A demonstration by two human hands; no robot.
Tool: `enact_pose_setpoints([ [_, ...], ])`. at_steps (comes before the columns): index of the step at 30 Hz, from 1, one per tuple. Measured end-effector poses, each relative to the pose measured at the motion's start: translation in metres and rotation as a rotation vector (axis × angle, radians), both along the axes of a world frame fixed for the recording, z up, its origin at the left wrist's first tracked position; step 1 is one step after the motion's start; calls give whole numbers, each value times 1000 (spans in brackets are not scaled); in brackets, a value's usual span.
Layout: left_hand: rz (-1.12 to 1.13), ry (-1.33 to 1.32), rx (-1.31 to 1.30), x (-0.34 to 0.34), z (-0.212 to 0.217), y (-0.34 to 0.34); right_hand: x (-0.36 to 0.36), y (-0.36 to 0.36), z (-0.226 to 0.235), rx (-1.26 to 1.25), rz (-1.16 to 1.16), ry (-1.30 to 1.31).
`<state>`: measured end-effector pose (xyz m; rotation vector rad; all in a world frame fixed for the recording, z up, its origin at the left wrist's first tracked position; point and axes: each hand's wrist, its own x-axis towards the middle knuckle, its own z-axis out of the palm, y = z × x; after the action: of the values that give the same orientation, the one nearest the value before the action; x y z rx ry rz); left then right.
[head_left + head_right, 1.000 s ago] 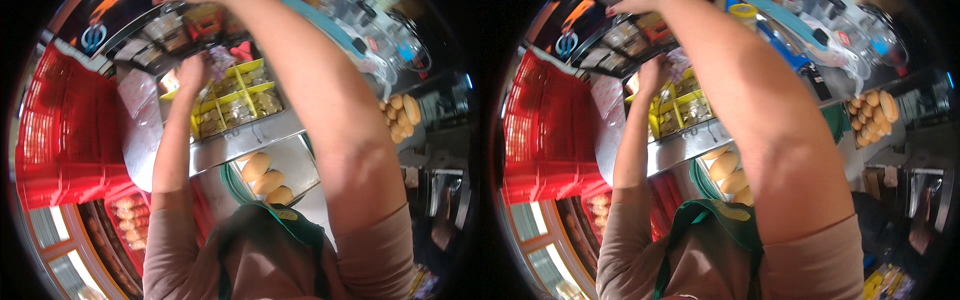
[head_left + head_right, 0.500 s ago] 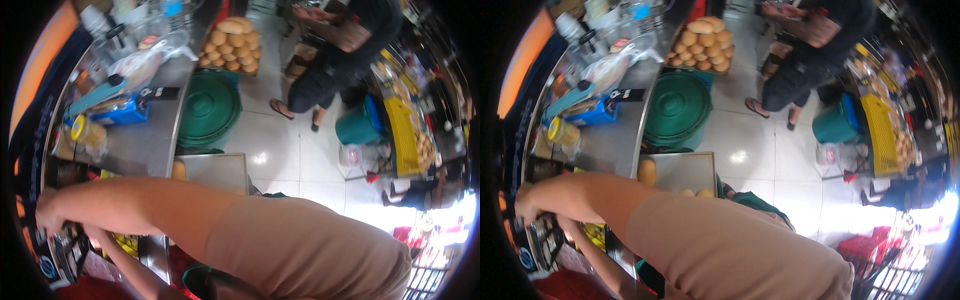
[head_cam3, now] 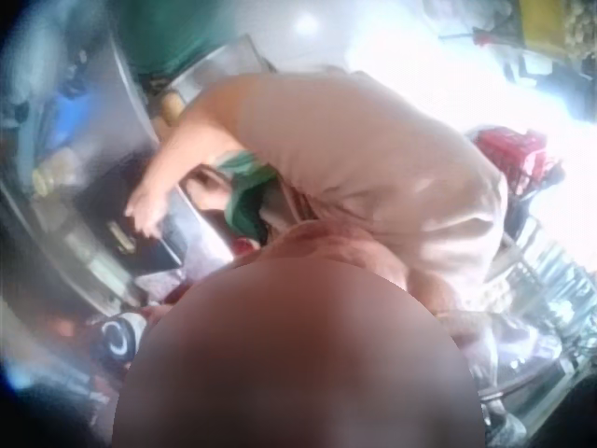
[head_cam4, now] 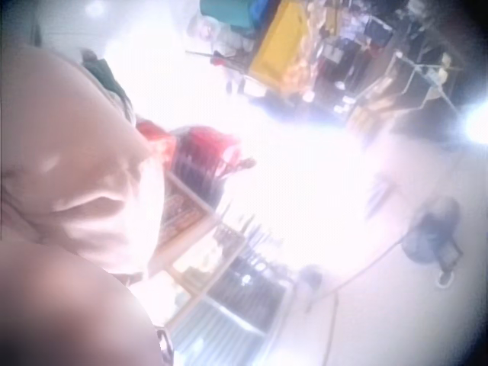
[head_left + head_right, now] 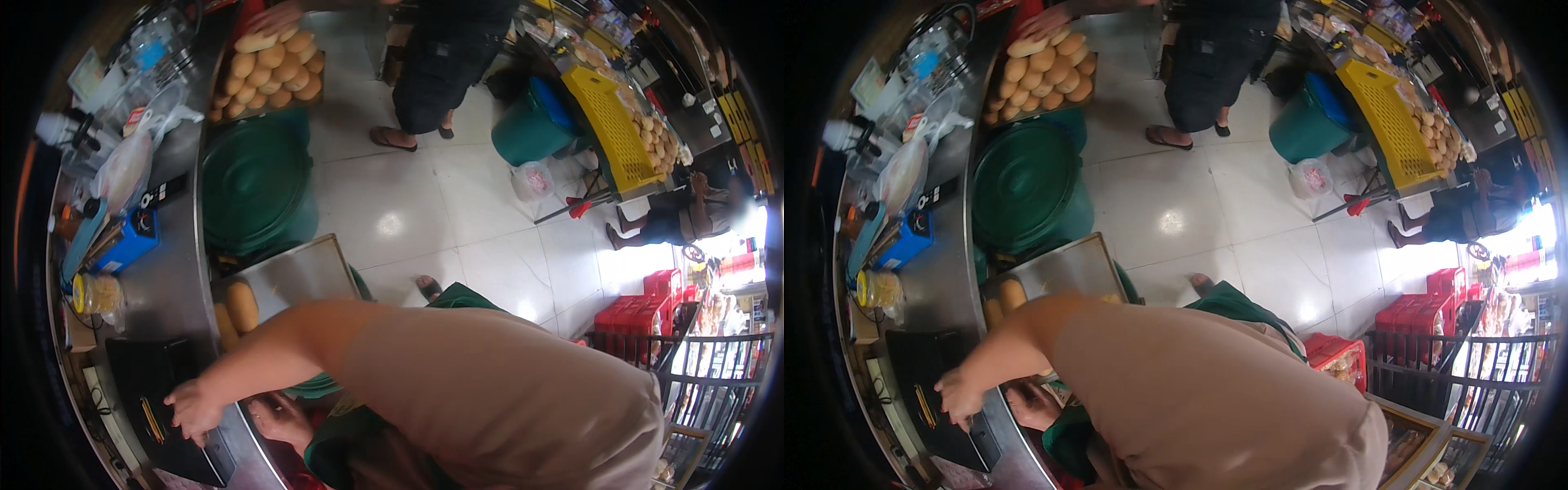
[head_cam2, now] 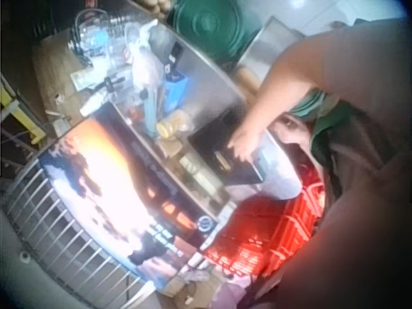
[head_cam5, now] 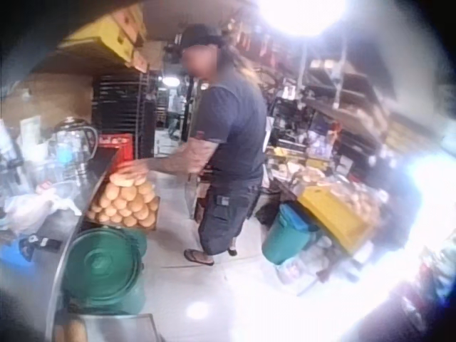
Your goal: The person packs various bread rolls into plastic bags at a bakery counter. They handle the rolls by hand, place them into bags, and hand the bags to customers. The person also receives cash and places it into a drawer.
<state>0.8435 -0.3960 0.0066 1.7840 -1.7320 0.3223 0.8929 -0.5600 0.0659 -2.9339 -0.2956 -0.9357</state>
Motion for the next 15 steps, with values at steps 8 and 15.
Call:
enact_pose_setpoints([
  [8,-134,307,139,-86,-13,44,-112,19,-125,182,-80,-47],
  [15,-339,296,413,-226,11,43,-533,119,-324,909,-910,482],
])
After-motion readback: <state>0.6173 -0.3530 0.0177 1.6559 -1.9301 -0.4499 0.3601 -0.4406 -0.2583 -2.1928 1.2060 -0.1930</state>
